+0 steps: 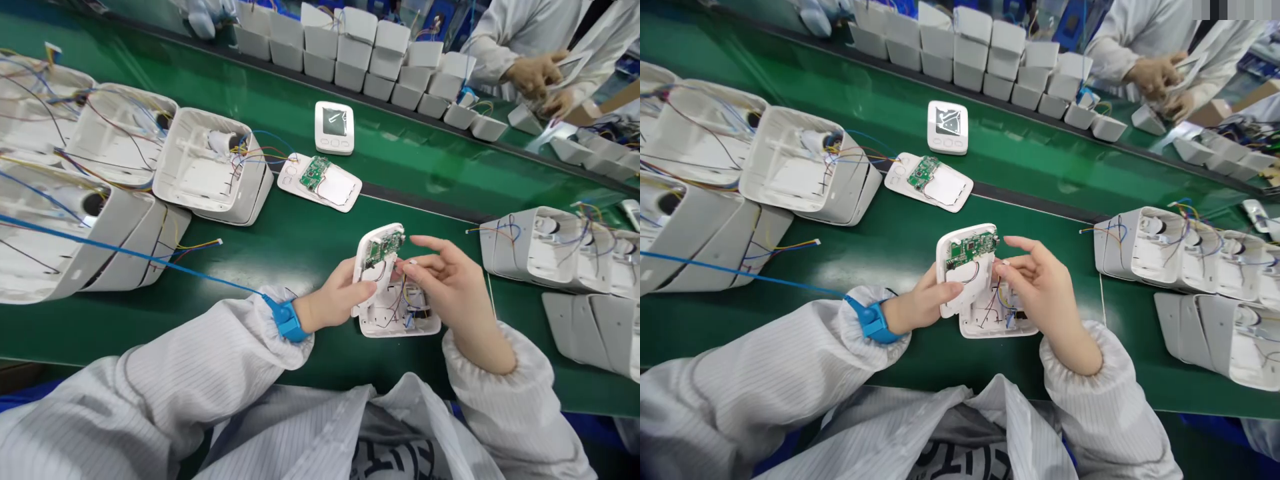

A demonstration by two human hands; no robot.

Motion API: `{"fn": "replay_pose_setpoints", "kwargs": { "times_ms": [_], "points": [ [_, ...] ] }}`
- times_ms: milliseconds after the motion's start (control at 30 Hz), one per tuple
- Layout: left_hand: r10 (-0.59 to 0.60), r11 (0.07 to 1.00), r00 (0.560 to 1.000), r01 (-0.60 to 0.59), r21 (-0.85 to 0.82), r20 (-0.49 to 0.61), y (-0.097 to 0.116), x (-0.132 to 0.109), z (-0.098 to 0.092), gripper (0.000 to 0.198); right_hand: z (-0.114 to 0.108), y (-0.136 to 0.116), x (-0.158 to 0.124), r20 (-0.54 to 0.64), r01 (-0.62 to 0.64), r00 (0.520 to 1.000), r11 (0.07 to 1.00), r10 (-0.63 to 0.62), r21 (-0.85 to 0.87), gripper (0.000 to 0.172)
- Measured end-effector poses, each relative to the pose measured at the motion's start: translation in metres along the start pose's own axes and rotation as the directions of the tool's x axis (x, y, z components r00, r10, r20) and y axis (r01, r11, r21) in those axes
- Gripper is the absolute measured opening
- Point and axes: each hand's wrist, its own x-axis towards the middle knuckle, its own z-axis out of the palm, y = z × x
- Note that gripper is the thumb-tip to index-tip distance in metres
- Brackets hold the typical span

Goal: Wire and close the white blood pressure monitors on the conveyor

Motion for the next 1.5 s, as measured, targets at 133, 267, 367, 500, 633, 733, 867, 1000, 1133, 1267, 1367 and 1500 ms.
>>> {"fn": "replay_pose_setpoints", "kwargs": {
  "times_ms": [133, 267, 367, 500, 633, 733, 867, 1000, 1133, 1267, 1367, 1500],
  "points": [
    [0.052, 0.997, 0.998, -0.053, 0.058, 0.017, 0.001, 0.0, 0.001, 0.048, 0.003, -0.004, -0.002, 0.242, -0.256, 0.953, 0.915, 0.184, 0.312, 0.022],
    [0.012, 0.998, 1.0, -0.012, 0.054, -0.002, 0.003, 0.001, 0.002, 0.052, 0.0, -0.008, -0.002, 0.27, -0.234, 0.95, 0.933, 0.16, 0.272, 0.016],
    [-0.014, 0.999, 1.0, 0.014, 0.029, -0.008, 0.003, 0.0, 0.001, 0.047, -0.005, -0.006, -0.001, 0.274, -0.202, 0.952, 0.955, 0.139, 0.219, 0.029],
    [-0.024, 1.0, 0.999, 0.024, 0.003, 0.027, 0.002, -0.001, -0.001, 0.049, -0.01, -0.003, 0.003, 0.272, -0.212, 0.949, 0.96, 0.157, 0.184, 0.028],
    [0.015, 0.999, 0.998, -0.017, 0.037, 0.059, 0.003, 0.0, -0.001, 0.05, -0.009, 0.0, 0.005, 0.104, -0.114, 0.989, 0.988, 0.104, 0.099, 0.016],
    [0.031, 0.998, 0.999, -0.032, 0.053, 0.02, 0.003, -0.001, 0.0, 0.051, -0.007, 0.003, 0.005, 0.112, -0.083, 0.99, 0.997, 0.081, 0.01, 0.015],
    [0.011, 1.0, 1.0, -0.011, 0.017, -0.005, 0.001, -0.002, 0.0, 0.053, -0.004, 0.008, 0.003, 0.153, -0.011, 0.988, 0.994, 0.028, -0.107, 0.019],
    [-0.034, 0.998, 0.999, 0.035, -0.042, 0.027, 0.001, -0.002, 0.0, 0.048, -0.007, 0.007, 0.004, 0.007, 0.079, 0.997, 0.957, -0.081, -0.277, 0.014],
    [-0.085, 0.993, 0.994, 0.09, -0.082, 0.069, 0.002, -0.001, 0.001, 0.048, -0.014, 0.007, 0.01, 0.0, 0.078, 0.997, 0.978, -0.079, -0.194, 0.015],
    [-0.1, 0.991, 0.994, 0.103, -0.082, 0.041, 0.003, -0.002, 0.001, 0.05, -0.018, 0.004, 0.011, 0.152, 0.025, 0.988, 0.998, -0.017, -0.052, 0.015],
    [-0.074, 0.995, 0.996, 0.077, -0.061, 0.056, 0.005, -0.001, 0.001, 0.049, -0.019, -0.001, 0.008, 0.276, -0.032, 0.961, 0.999, 0.023, 0.026, 0.014],
    [-0.115, 0.988, 0.988, 0.125, -0.093, 0.106, 0.007, -0.001, 0.002, 0.052, -0.017, -0.005, 0.002, 0.371, -0.21, 0.921, 0.955, 0.122, 0.208, 0.014]
  ]
}}
